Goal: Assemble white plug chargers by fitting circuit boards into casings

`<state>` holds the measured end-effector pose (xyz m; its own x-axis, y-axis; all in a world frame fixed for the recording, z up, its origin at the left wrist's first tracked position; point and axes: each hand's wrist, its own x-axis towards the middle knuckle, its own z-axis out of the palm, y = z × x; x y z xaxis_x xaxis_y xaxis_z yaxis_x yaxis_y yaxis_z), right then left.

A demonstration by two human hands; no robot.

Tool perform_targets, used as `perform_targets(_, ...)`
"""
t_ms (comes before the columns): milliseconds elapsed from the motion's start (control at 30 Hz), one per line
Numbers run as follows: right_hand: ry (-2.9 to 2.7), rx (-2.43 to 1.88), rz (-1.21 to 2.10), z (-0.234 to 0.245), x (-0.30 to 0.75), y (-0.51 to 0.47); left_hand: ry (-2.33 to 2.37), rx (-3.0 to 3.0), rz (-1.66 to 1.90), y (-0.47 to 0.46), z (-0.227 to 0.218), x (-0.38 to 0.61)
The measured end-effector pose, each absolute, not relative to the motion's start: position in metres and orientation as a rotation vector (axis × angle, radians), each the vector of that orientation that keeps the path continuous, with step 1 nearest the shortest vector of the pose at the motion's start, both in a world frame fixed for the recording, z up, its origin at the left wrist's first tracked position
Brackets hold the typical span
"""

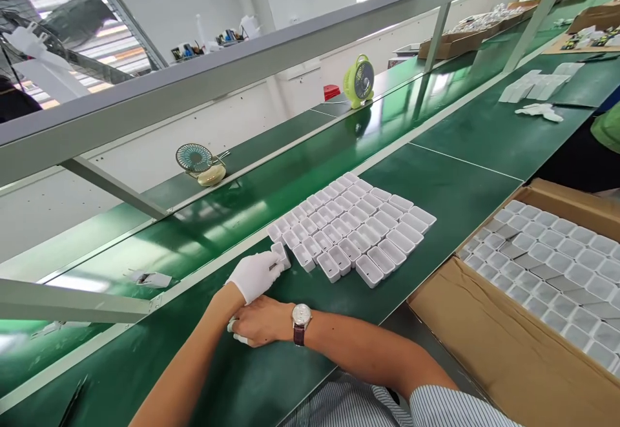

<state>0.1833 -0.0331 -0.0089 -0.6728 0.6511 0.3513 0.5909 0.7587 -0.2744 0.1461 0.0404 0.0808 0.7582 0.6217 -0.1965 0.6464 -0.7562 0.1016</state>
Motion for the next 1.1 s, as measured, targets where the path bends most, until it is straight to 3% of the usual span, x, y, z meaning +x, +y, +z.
perform_targets(367,-2.525,-0.888,0.101,-0.027,0.180,-0.031,1.546,2.455,0.287,0.079,0.045,-0.006)
perform_targets(833,-2.295,-1.137,0.040,-0.013,0.204,0.003,1.371,1.871,0.979,0.090,0.010,-0.058)
perform_targets(1100,-2.305,-1.199,0.029,-0.018,0.190,0.040,1.251,1.720,0.947,0.089,-0.005,-0.059)
